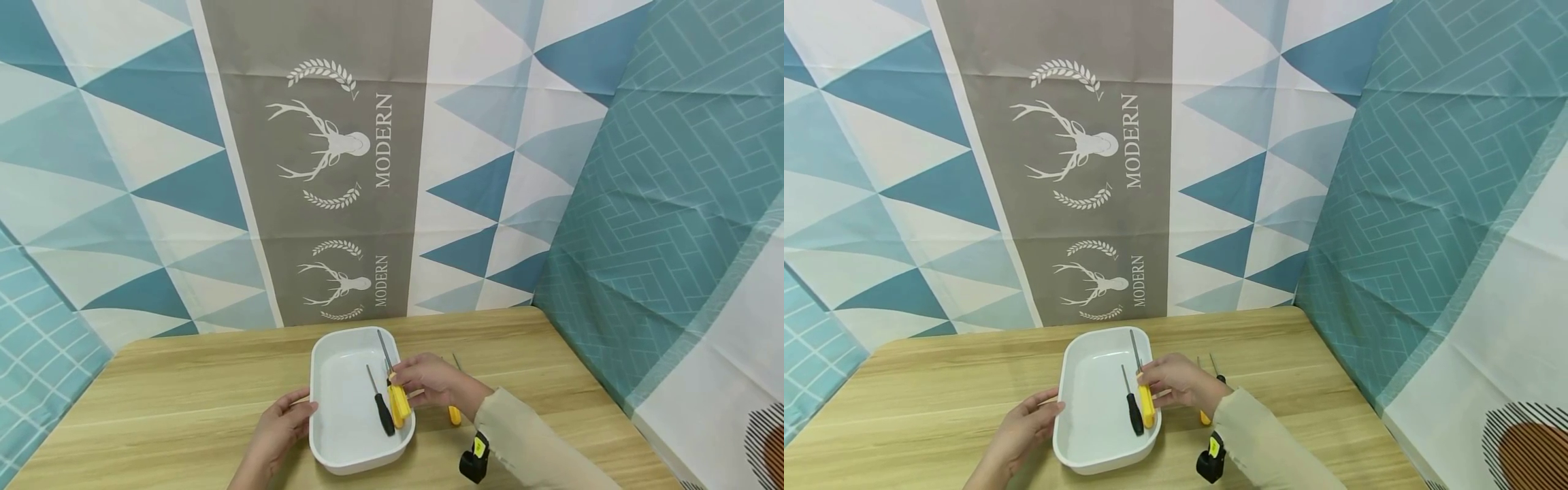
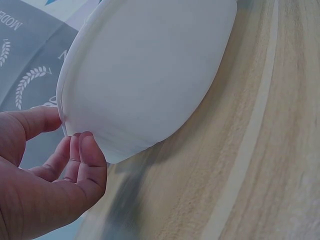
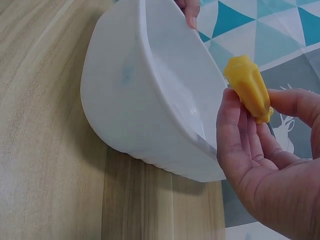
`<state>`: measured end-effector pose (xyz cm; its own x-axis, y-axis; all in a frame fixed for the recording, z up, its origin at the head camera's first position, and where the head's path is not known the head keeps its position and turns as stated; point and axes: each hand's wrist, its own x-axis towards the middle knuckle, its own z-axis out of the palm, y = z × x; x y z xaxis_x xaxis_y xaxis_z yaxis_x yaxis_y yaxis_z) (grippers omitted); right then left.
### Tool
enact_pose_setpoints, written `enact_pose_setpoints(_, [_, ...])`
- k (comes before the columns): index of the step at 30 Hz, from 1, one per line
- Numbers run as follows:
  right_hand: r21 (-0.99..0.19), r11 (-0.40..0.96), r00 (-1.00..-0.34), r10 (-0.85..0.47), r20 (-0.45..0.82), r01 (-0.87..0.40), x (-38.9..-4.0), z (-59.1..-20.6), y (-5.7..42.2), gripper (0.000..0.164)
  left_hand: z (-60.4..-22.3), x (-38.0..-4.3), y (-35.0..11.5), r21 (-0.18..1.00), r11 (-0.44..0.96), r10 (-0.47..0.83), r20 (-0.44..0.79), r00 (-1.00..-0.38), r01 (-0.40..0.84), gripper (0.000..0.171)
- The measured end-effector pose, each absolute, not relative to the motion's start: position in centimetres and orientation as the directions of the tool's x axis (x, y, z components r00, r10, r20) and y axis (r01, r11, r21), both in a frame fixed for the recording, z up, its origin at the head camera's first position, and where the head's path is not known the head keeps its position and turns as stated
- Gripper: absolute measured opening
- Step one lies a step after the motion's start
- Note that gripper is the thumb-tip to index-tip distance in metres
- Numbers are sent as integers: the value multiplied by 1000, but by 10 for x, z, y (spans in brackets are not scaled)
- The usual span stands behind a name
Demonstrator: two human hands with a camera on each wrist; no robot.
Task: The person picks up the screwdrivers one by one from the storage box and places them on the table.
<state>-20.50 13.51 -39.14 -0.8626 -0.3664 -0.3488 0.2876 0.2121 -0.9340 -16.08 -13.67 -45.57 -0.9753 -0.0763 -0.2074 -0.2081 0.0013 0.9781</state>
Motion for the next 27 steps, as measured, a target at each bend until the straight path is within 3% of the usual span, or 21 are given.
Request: enact_pose_setpoints(27, [-936, 238, -898, -295, -325, 261, -209, -394, 162, 49, -460, -165, -139, 979, 10, -66, -201, -977, -202, 55])
